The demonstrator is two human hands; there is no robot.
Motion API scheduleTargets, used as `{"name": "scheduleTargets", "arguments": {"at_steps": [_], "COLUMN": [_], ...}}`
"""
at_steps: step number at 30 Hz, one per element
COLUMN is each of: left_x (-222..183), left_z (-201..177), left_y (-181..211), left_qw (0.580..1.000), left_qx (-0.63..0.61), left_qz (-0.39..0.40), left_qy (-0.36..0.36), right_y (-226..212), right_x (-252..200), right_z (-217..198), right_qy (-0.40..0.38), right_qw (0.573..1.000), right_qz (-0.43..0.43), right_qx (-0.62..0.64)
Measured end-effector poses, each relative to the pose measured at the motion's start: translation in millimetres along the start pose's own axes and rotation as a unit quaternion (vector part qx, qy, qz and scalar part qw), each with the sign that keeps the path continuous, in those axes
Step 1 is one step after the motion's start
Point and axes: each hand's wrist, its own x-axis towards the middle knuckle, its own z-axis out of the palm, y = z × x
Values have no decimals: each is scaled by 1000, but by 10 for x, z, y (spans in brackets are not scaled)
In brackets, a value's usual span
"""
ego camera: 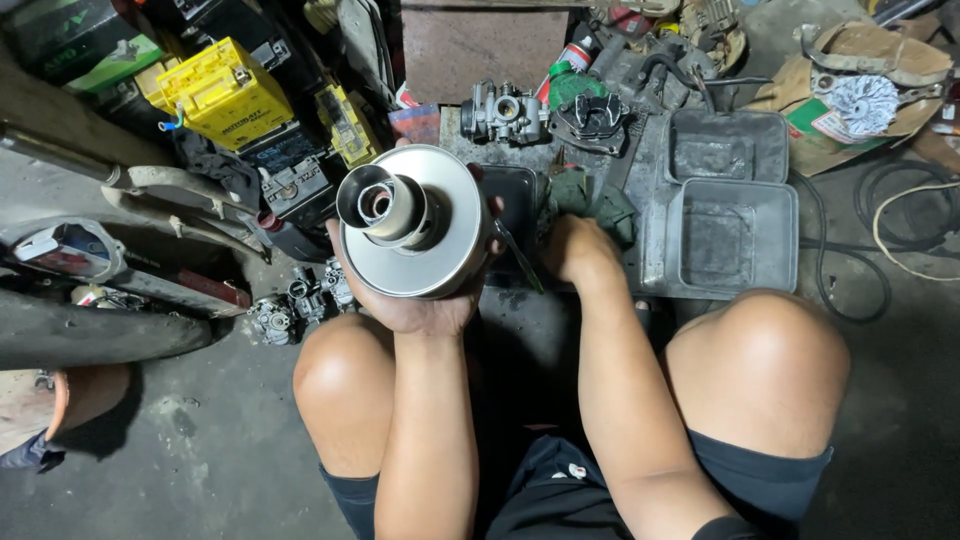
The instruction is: Cleaning and inspecting a motorcycle CVT pulley using a cloth.
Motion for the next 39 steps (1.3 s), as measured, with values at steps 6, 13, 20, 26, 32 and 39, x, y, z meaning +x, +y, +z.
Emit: {"name": "scheduleTargets", "arguments": {"at_steps": [6, 13, 20, 26, 32, 39], "left_x": [-24, -31, -19, 17, 17, 42], "left_z": [137, 159, 131, 45, 22, -30], "left_y": [20, 17, 6, 12, -3, -22], "left_qw": [999, 997, 993, 994, 995, 998], "left_qx": [2, 6, 12, -1, 2, 24], "left_qz": [32, 64, 90, 78, 71, 48], "left_qy": [18, 45, 79, 82, 74, 21], "right_y": [221, -72, -109, -37, -68, 241], "right_x": [150, -167, -72, -68, -144, 418], "right_z": [-5, 16, 108, 150, 127, 263], "right_qy": [-7, -24, -40, -24, -12, 35], "right_qw": [1000, 999, 999, 999, 999, 997], "right_qz": [-18, -25, -25, -14, -21, -52], "right_qx": [-9, -16, 4, 29, 32, 46]}}
